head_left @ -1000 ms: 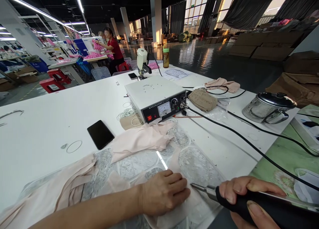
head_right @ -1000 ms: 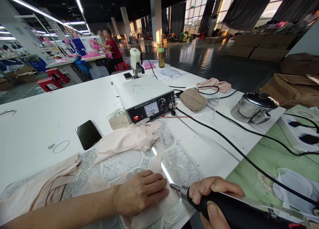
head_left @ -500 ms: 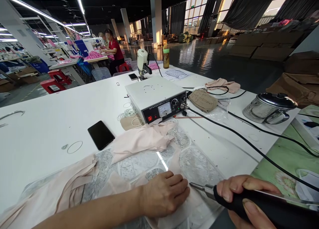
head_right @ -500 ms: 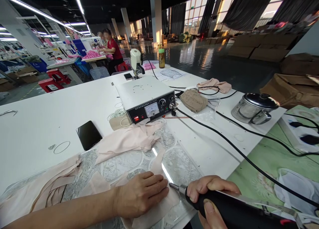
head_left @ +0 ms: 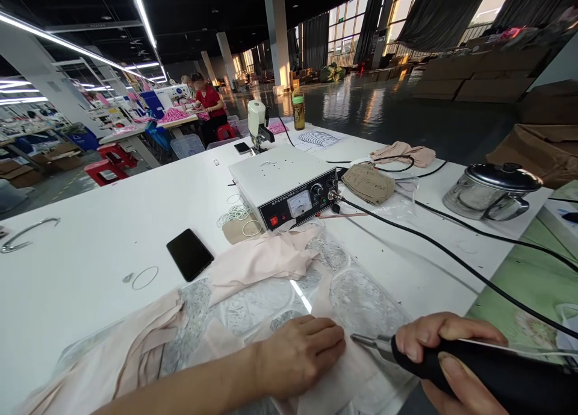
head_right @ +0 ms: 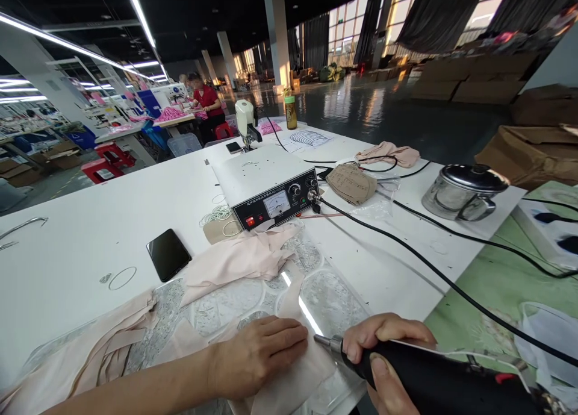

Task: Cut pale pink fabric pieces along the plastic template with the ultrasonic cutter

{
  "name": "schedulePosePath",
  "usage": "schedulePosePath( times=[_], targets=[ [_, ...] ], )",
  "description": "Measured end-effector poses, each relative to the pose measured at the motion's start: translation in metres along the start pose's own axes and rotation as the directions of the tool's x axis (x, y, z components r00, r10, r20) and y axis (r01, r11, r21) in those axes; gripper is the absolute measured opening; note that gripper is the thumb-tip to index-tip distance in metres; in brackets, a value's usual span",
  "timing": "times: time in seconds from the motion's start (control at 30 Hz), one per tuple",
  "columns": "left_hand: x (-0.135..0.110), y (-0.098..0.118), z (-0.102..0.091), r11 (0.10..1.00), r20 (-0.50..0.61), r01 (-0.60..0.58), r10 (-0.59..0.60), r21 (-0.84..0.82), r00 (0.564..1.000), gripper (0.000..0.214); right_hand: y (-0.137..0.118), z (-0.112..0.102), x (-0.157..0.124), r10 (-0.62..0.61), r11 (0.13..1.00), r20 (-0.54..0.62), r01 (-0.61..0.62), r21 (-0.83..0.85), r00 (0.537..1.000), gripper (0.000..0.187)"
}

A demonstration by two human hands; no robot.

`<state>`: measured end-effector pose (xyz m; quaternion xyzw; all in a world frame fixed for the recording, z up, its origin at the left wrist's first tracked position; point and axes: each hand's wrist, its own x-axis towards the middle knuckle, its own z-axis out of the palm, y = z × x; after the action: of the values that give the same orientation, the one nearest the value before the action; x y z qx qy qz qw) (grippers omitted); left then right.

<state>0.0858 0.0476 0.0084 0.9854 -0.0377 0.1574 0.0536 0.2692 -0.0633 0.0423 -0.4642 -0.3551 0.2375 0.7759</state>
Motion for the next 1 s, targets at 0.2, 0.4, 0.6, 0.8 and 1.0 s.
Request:
schedulePosePath(
  times=[0.2, 0.4, 0.6, 0.8, 1.0],
  targets=[
    [-0.002, 0.0, 0.002, 1.0, 0.079, -0.001, -0.001, 0.029, 0.997, 0.026, 0.01, 0.005, 0.0, -0.022, 0.998, 0.014, 0.021, 0.067, 1.0, 0.017],
    [0.0, 0.0, 0.0, 1.0, 0.001, -0.012, 0.012, -0.012, 1.0, 0.03, 0.015, 0.006, 0.005, -0.032, 0.998, 0.059, 0.029, 0.062, 0.998, 0.012],
    [-0.001, 0.0, 0.001, 1.0, 0.006, -0.016, 0.016, -0.017, 1.0, 0.029, 0.015, 0.01, 0.006, -0.049, 0.997, 0.077, 0.044, 0.056, 0.996, 0.012],
    [-0.005, 0.011, 0.002, 1.0, 0.103, -0.013, 0.011, 0.02, 0.995, 0.022, 0.012, -0.004, 0.0, 0.024, 1.0, 0.067, -0.025, 0.004, 0.997, 0.01],
    [-0.006, 0.001, -0.016, 0.998, -0.035, 0.051, -0.052, -0.022, 0.998, 0.027, 0.018, -0.018, -0.004, 0.057, 0.992, -0.011, -0.055, 0.114, 0.998, 0.009]
  ],
)
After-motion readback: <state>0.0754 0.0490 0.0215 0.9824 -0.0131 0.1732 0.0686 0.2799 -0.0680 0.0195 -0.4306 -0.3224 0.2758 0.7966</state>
